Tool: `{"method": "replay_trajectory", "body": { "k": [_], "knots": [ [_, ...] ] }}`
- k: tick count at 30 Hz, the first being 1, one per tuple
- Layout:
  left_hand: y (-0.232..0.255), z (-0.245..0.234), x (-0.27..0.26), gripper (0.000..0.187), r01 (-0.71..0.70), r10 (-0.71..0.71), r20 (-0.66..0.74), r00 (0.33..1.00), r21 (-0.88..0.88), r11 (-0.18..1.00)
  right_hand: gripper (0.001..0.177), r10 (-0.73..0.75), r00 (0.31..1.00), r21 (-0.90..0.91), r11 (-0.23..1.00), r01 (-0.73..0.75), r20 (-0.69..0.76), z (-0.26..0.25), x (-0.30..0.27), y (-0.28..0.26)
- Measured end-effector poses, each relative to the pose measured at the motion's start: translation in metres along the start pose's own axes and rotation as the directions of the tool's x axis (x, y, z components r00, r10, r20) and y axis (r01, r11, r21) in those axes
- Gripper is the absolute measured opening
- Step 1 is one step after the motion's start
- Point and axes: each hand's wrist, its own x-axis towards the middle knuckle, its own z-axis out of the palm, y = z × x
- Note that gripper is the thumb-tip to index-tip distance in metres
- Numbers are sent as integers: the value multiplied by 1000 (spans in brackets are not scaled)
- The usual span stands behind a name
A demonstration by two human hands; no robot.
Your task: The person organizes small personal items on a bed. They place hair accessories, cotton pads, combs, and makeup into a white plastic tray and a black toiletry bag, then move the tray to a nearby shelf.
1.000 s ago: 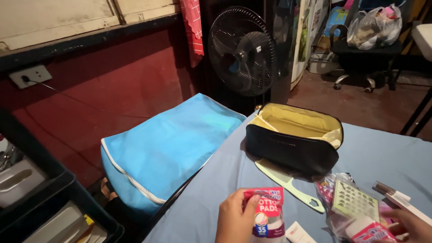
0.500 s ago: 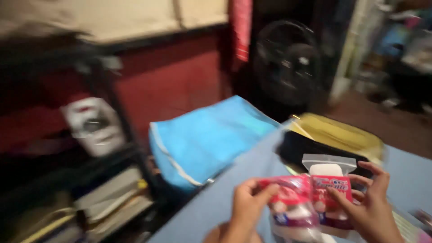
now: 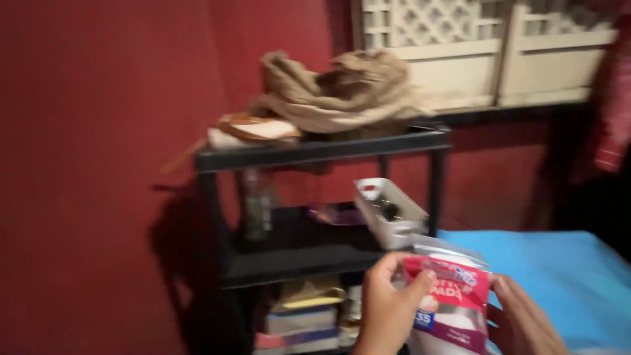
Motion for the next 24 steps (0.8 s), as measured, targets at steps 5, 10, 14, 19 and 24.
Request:
{"method": "replay_trajectory", "body": {
  "k": [5,10,14,19,24],
  "knots": [
    [16,-92,29,14,-143,177,-206,962,170,975,32,-19,997,38,999,16,81,167,-19,-14],
    [-7,-159,85,21,-430,522,-216,825,360,828,50,-62,979,-151,984,92,196,251,10,3],
    [-37,-210,120,37,-562,757,-208,619,556,612,60,-149,978,-242,953,182,147,297,63,20],
    [-59,-266,100,40,-240,327,-513,793,230,943,59,-259,905,-70,952,298,336,334,131,98],
    [-63,-291,88,34,-96,281,-627,727,312,945,73,-142,870,-191,947,258,473,375,132,126]
  ]
}}
